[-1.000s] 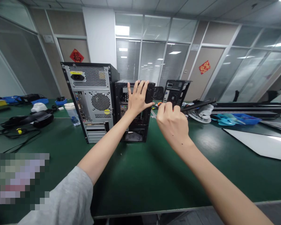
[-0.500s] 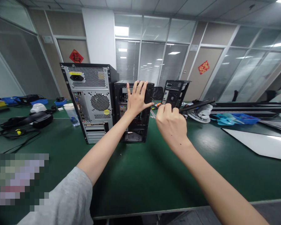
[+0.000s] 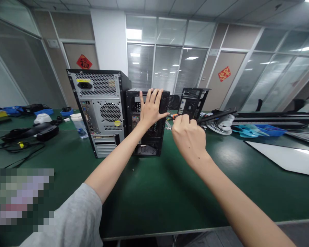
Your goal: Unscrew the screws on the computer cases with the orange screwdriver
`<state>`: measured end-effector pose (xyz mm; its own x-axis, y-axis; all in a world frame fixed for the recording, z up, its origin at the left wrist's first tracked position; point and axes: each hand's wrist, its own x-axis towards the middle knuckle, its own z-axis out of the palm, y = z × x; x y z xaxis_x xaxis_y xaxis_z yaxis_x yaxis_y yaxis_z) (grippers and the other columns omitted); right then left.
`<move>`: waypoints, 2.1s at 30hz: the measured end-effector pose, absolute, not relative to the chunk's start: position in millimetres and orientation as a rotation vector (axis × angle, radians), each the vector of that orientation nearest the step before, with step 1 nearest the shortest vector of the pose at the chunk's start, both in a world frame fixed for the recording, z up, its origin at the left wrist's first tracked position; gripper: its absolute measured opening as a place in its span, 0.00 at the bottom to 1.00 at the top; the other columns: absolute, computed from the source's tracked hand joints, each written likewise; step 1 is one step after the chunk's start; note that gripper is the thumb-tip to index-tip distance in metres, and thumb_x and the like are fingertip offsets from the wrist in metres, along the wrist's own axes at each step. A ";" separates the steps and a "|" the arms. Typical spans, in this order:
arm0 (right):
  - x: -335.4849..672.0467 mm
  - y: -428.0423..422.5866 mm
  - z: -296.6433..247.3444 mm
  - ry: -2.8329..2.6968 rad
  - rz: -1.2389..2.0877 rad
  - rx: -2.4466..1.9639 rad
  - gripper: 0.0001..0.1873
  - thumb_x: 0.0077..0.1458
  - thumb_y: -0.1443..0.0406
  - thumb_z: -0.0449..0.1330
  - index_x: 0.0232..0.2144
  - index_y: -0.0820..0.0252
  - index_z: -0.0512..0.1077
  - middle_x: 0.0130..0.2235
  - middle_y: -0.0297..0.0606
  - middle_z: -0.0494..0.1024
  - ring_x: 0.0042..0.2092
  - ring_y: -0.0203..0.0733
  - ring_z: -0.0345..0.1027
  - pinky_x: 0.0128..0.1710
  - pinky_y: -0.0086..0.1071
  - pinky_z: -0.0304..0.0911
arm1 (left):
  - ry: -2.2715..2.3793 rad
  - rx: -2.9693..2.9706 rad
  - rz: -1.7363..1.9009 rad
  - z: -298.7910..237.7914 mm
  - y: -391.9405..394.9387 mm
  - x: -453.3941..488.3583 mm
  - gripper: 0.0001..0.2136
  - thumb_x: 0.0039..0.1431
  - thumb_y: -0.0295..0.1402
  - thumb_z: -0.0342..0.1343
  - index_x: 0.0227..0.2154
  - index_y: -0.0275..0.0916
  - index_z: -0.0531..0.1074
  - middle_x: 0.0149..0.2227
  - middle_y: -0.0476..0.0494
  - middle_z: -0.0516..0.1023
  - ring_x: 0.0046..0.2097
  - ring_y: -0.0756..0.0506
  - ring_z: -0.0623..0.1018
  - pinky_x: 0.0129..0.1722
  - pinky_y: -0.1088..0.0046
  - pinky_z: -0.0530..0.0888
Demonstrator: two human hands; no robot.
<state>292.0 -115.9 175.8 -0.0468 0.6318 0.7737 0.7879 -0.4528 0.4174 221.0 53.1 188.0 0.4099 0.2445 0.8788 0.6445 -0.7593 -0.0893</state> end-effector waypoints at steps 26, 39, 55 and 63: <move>293.8 -114.6 177.3 -1.437 -1.263 -2.167 0.22 0.64 0.62 0.40 0.32 0.69 0.71 0.30 0.49 0.75 0.24 0.40 0.66 0.22 0.31 0.43 | -0.747 -2.260 -1.314 188.4 51.8 220.1 0.40 0.52 0.49 0.57 0.64 0.36 0.52 0.64 0.34 0.56 0.67 0.32 0.50 0.65 0.45 0.37; 294.7 -109.5 173.5 -1.366 -1.049 -2.301 0.22 0.63 0.63 0.42 0.30 0.68 0.72 0.25 0.52 0.76 0.26 0.48 0.71 0.23 0.31 0.49 | -0.763 -2.234 -1.281 188.2 51.9 219.1 0.40 0.52 0.50 0.57 0.63 0.36 0.53 0.64 0.35 0.56 0.66 0.33 0.51 0.65 0.46 0.37; 295.0 -107.6 174.5 -1.425 -1.043 -2.320 0.10 0.58 0.66 0.49 0.38 0.68 0.65 0.25 0.50 0.76 0.25 0.48 0.70 0.23 0.31 0.49 | -0.750 -2.206 -1.303 186.7 55.5 221.2 0.41 0.52 0.51 0.57 0.63 0.33 0.53 0.64 0.33 0.57 0.66 0.32 0.52 0.65 0.45 0.36; 291.1 -109.5 180.5 -1.490 -1.128 -2.256 0.10 0.59 0.67 0.48 0.34 0.66 0.68 0.30 0.49 0.77 0.27 0.45 0.70 0.24 0.30 0.48 | -0.758 -2.193 -1.286 186.4 55.4 220.7 0.41 0.52 0.52 0.56 0.64 0.34 0.52 0.64 0.33 0.56 0.66 0.32 0.52 0.65 0.45 0.38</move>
